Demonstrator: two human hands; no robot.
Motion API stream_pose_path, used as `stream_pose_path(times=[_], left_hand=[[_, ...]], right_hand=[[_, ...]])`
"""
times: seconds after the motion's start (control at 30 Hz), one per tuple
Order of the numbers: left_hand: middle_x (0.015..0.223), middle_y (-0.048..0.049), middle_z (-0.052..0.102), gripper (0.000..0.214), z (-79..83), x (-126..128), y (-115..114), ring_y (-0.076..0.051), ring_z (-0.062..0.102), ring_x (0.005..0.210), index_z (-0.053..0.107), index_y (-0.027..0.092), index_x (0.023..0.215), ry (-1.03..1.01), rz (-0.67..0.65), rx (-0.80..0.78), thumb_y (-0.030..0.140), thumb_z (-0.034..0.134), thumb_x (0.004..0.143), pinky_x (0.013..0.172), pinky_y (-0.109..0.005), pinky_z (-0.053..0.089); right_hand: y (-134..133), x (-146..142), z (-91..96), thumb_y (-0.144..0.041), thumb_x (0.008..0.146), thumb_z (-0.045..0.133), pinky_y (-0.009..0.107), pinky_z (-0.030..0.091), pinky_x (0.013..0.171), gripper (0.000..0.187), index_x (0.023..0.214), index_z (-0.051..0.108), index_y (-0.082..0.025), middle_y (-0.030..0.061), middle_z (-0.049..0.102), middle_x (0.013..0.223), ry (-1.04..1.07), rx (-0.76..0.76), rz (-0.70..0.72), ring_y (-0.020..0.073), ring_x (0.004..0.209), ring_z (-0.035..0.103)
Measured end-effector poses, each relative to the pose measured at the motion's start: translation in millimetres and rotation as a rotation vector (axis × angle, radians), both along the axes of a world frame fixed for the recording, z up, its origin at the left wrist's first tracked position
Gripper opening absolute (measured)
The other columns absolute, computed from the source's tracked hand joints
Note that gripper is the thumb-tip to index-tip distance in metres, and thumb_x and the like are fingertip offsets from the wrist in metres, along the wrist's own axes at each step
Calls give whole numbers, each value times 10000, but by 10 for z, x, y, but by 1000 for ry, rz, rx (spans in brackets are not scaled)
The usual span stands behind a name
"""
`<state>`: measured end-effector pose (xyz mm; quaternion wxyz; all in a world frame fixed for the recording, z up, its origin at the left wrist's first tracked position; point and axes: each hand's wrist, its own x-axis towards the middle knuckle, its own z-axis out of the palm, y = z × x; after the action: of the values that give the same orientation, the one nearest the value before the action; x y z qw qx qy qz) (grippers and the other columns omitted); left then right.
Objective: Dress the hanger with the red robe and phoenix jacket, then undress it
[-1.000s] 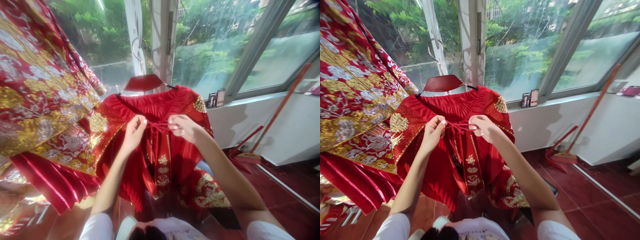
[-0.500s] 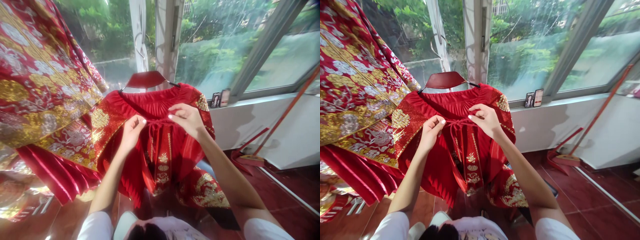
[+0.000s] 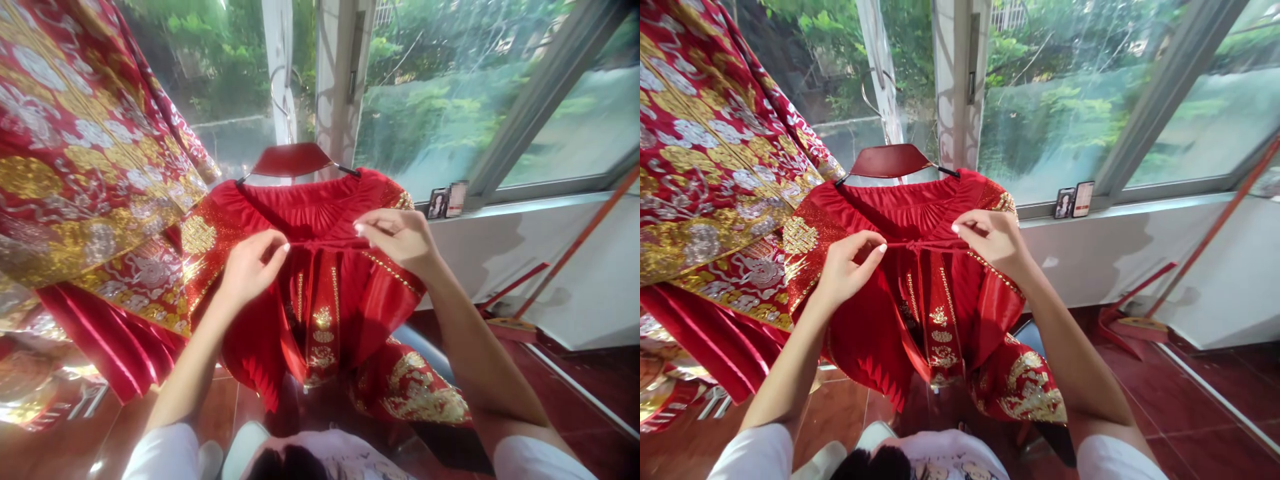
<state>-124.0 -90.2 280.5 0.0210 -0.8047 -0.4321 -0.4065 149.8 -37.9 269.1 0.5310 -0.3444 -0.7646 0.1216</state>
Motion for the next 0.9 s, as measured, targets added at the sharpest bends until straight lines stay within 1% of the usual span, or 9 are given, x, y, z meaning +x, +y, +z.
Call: stream_pose_path(times=[0.07,0.13,0.2,0.3,0.43,0.57,0.67,0.8,0.9], left_hand=[[1092,-75,687,249,185,-65,26,-229,603,974,673,208,1061,294,79,165,327,511,915,873,-388,447],[1286,-97,609,270,351,-154,101,-294,526,1177,678,225,1115,504,134,233,307,531,904,1004,-485,372],[1358,-103,549,228,460,-252,190,-333,450,1270,706,230,1051,607,184,249,298,564,885,1053,-546,309],[1368,-97,520,169,544,-385,279,-352,412,1293,723,227,930,652,211,276,316,592,870,1058,-587,278],[1174,-93,618,214,688,-558,326,-305,505,1164,690,209,807,598,152,295,363,563,884,1006,-526,358],[842,-57,654,261,847,-708,405,-200,590,831,616,198,782,357,79,269,373,479,918,812,-377,476],[901,-54,671,197,838,-734,452,-200,605,858,620,222,848,118,156,301,384,517,895,810,-361,481],[1083,-80,680,338,719,-692,435,-232,611,1003,617,222,1090,67,199,189,397,635,801,887,-372,468],[892,-70,694,274,681,-664,405,-238,622,867,653,204,975,123,282,118,418,610,808,822,-368,462]], right_hand=[[54,108,76,-294,907,551,425,518,879,185,987,708,-237,47,703,1026,-152,230,-112,216,955,644],[136,200,160,-261,923,521,506,430,1026,253,1122,676,-281,47,602,1278,-372,391,-217,271,1202,527],[217,246,222,-260,920,520,552,383,1061,305,1201,634,-296,52,466,1430,-566,449,-278,319,1318,402],[290,222,253,-228,935,455,545,413,1012,271,1148,622,-240,100,427,1435,-691,468,-321,336,1289,407],[382,179,332,-177,943,347,438,488,880,244,1035,572,-196,127,539,1244,-639,399,-330,267,1116,520],[596,201,621,-190,918,386,374,467,920,168,991,537,-187,122,582,1113,-520,397,-269,210,1030,537],[715,178,777,-179,904,449,338,443,939,132,986,550,-193,87,627,1032,-402,343,-277,180,976,557],[691,169,593,-261,869,580,352,464,875,168,1035,586,-236,55,664,1023,-313,270,-220,205,935,606],[604,222,300,-333,816,665,389,456,864,333,1116,586,-211,100,662,1081,-161,241,-348,251,965,610]])
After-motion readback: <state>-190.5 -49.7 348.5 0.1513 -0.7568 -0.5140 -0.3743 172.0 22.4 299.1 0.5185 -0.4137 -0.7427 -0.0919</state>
